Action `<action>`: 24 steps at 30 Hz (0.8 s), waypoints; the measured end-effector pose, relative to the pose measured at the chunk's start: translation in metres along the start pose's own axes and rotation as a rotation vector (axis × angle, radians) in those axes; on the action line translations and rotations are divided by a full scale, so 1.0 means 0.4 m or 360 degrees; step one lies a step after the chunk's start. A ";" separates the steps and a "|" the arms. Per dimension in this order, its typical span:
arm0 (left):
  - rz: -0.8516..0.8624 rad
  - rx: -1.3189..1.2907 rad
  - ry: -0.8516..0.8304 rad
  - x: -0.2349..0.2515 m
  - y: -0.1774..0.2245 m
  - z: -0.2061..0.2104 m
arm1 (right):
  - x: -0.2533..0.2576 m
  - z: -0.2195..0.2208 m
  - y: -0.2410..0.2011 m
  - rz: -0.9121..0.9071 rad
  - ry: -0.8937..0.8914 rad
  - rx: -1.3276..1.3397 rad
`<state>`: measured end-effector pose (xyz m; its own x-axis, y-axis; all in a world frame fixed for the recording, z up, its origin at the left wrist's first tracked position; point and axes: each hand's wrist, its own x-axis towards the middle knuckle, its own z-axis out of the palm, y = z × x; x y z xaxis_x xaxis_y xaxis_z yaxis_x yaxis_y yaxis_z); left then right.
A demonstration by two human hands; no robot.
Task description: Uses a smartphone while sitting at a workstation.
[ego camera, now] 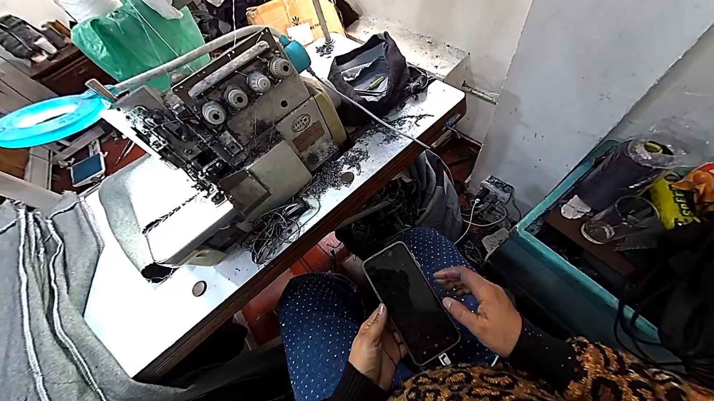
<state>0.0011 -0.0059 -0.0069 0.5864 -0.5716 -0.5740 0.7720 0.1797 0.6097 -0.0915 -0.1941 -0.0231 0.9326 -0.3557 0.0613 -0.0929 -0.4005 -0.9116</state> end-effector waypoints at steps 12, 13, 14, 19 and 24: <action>0.0024 -0.0067 0.0081 0.000 0.005 -0.001 | -0.046 -0.023 0.031 -0.0880 -0.0011 -0.0255; 0.0019 -0.0060 0.0076 0.001 0.004 -0.002 | -0.046 -0.024 0.032 -0.0879 -0.0017 -0.0261; 0.0017 -0.0059 0.0068 0.002 0.002 -0.003 | -0.047 -0.025 0.032 -0.0876 -0.0022 -0.0268; 0.0016 -0.0063 0.0064 0.000 0.002 -0.002 | -0.044 -0.022 0.031 -0.0863 0.0006 -0.0295; 0.0013 -0.0070 0.0046 0.000 0.001 -0.002 | -0.040 -0.016 0.031 -0.0832 0.0059 -0.0352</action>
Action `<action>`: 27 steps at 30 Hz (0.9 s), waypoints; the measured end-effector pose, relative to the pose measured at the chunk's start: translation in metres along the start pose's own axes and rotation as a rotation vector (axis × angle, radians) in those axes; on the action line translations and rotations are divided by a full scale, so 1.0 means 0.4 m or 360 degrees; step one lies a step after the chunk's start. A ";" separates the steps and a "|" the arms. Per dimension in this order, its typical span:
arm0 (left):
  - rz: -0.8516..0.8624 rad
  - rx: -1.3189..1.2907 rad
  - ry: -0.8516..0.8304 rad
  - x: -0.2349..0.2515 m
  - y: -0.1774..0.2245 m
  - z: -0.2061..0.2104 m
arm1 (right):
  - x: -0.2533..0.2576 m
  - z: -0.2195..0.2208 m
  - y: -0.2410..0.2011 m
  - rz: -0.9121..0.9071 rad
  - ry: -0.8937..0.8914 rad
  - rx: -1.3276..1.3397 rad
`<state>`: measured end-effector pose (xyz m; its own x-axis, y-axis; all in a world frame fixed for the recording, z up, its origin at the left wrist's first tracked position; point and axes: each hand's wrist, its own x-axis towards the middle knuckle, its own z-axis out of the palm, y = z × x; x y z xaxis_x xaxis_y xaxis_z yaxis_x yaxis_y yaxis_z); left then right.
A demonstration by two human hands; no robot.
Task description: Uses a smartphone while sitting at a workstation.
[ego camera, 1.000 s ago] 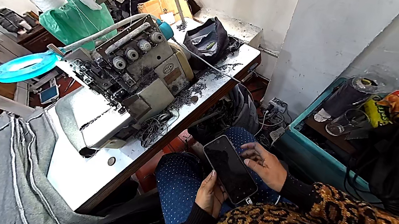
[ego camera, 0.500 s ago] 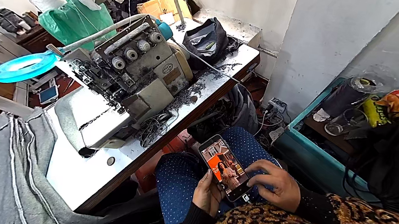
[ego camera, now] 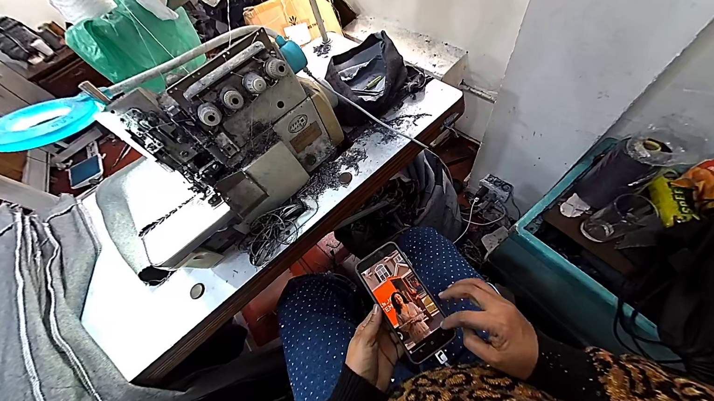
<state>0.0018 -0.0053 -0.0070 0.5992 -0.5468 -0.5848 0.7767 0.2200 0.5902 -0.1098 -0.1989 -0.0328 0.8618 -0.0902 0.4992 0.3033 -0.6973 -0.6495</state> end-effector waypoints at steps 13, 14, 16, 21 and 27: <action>0.0000 0.0008 0.0000 -0.001 -0.002 -0.002 | -0.006 -0.007 0.004 -0.0077 -0.0188 -0.0085; 0.0001 0.0007 0.0001 -0.001 -0.002 -0.002 | -0.007 -0.005 0.005 -0.0095 -0.0183 -0.0093; 0.0001 0.0013 0.0003 0.000 -0.004 -0.003 | -0.007 -0.008 0.003 -0.0091 -0.0234 -0.0084; 0.0000 -0.0006 -0.0015 -0.001 -0.003 -0.005 | -0.008 0.001 0.008 -0.0116 0.0017 -0.0081; -0.0009 0.0021 -0.0006 -0.003 0.001 0.003 | 0.012 0.003 0.008 -0.0040 0.0129 -0.0027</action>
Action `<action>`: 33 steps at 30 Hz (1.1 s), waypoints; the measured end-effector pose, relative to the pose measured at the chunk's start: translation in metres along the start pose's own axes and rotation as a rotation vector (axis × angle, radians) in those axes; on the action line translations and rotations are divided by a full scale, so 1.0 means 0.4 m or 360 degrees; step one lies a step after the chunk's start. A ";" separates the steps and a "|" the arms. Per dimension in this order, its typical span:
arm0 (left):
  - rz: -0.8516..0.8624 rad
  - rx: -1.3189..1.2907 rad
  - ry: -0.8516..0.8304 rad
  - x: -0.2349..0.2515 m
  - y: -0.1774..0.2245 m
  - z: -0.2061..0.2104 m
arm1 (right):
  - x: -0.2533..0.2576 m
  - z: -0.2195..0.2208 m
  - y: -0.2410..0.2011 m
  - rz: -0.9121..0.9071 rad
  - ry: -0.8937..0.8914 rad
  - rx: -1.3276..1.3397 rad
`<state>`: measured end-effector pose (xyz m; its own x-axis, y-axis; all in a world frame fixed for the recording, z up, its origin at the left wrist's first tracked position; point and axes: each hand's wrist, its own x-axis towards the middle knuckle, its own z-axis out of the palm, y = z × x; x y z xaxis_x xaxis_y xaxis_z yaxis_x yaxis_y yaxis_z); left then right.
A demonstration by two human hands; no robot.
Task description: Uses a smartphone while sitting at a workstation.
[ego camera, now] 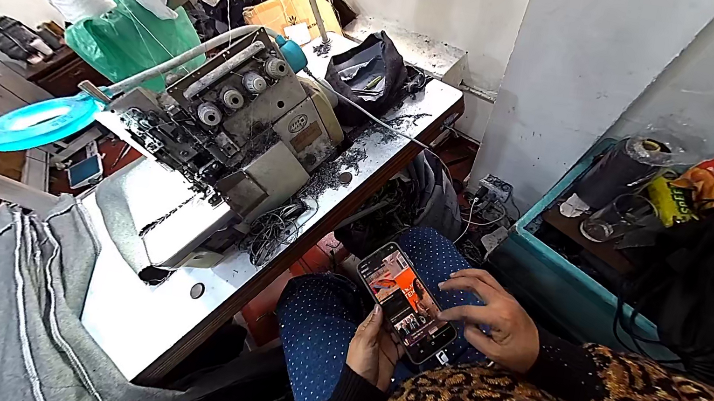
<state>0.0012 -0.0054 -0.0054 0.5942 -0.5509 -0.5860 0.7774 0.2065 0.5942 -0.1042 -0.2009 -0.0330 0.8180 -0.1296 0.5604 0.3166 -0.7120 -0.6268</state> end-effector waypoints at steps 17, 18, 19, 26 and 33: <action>0.0003 0.0020 -0.0091 0.001 -0.001 -0.008 | 0.136 0.023 0.000 0.0234 -0.0204 -0.0206; 0.0004 0.0025 -0.0093 0.001 0.000 -0.009 | 0.140 0.025 -0.001 0.0244 -0.0212 -0.0221; 0.0005 0.0026 -0.0094 0.001 0.000 -0.009 | 0.141 0.026 0.000 0.0256 -0.0213 -0.0236; 0.0002 0.0009 -0.0106 0.004 -0.002 -0.010 | 0.130 0.028 0.006 0.0269 -0.0229 -0.0295; -0.0002 0.0003 -0.0098 0.004 -0.004 -0.011 | 0.096 0.035 0.013 0.0224 -0.0222 -0.0239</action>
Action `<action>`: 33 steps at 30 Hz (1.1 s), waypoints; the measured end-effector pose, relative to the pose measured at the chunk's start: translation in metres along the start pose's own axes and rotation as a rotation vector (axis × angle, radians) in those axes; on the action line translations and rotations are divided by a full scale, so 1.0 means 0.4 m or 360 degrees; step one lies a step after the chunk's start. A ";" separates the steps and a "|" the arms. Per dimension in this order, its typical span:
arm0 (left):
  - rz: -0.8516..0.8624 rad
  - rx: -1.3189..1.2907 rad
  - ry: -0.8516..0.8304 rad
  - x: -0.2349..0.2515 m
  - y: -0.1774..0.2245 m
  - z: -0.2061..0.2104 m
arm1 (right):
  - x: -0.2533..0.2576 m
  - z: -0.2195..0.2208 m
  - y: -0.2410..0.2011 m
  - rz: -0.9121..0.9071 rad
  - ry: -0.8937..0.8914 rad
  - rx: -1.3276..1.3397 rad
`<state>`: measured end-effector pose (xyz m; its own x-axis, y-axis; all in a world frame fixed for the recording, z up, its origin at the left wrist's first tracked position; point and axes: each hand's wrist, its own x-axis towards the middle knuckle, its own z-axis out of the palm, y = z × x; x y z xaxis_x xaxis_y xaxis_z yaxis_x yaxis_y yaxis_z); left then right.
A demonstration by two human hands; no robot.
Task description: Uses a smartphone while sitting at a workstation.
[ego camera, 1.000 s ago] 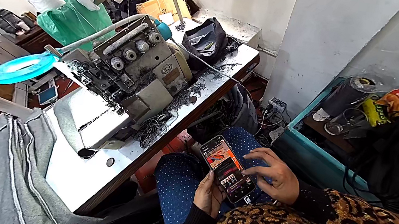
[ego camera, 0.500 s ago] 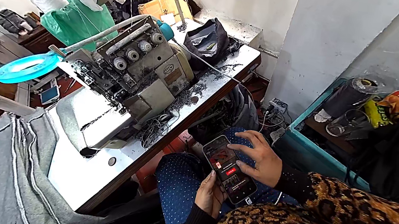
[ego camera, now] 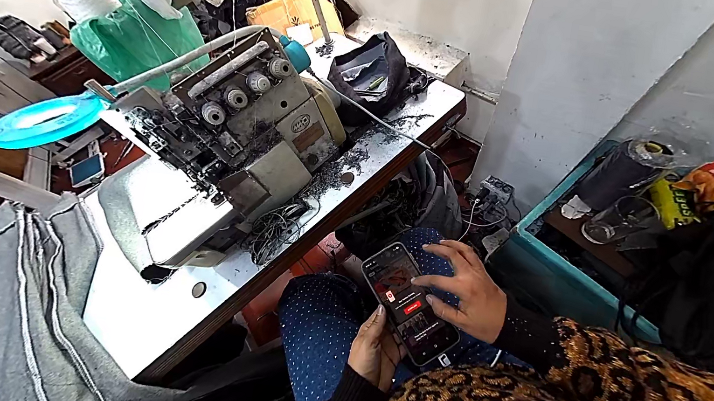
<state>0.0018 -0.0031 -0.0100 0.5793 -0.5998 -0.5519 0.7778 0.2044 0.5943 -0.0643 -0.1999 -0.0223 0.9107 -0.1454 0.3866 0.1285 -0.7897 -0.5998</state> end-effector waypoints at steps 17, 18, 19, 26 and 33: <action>0.0002 0.0002 0.0008 0.000 -0.001 0.000 | 0.006 -0.008 0.001 -0.0050 0.0170 0.0020; 0.0002 -0.0001 0.0009 0.000 -0.001 0.001 | 0.004 -0.008 0.001 -0.0045 0.0137 0.0009; 0.0003 -0.0003 0.0009 0.000 -0.002 0.001 | 0.002 -0.006 0.002 -0.0045 0.0112 -0.0002; -0.0001 0.0004 0.0020 -0.001 -0.001 0.002 | -0.001 -0.001 0.006 -0.0053 0.0100 -0.0017; -0.0009 -0.0006 0.0008 0.000 0.000 0.004 | 0.002 -0.009 0.009 -0.0078 0.0200 -0.0004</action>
<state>0.0015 -0.0044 -0.0090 0.5763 -0.5972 -0.5580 0.7818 0.2038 0.5893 -0.0644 -0.2050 -0.0215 0.8471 -0.1797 0.5002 0.1707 -0.7992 -0.5762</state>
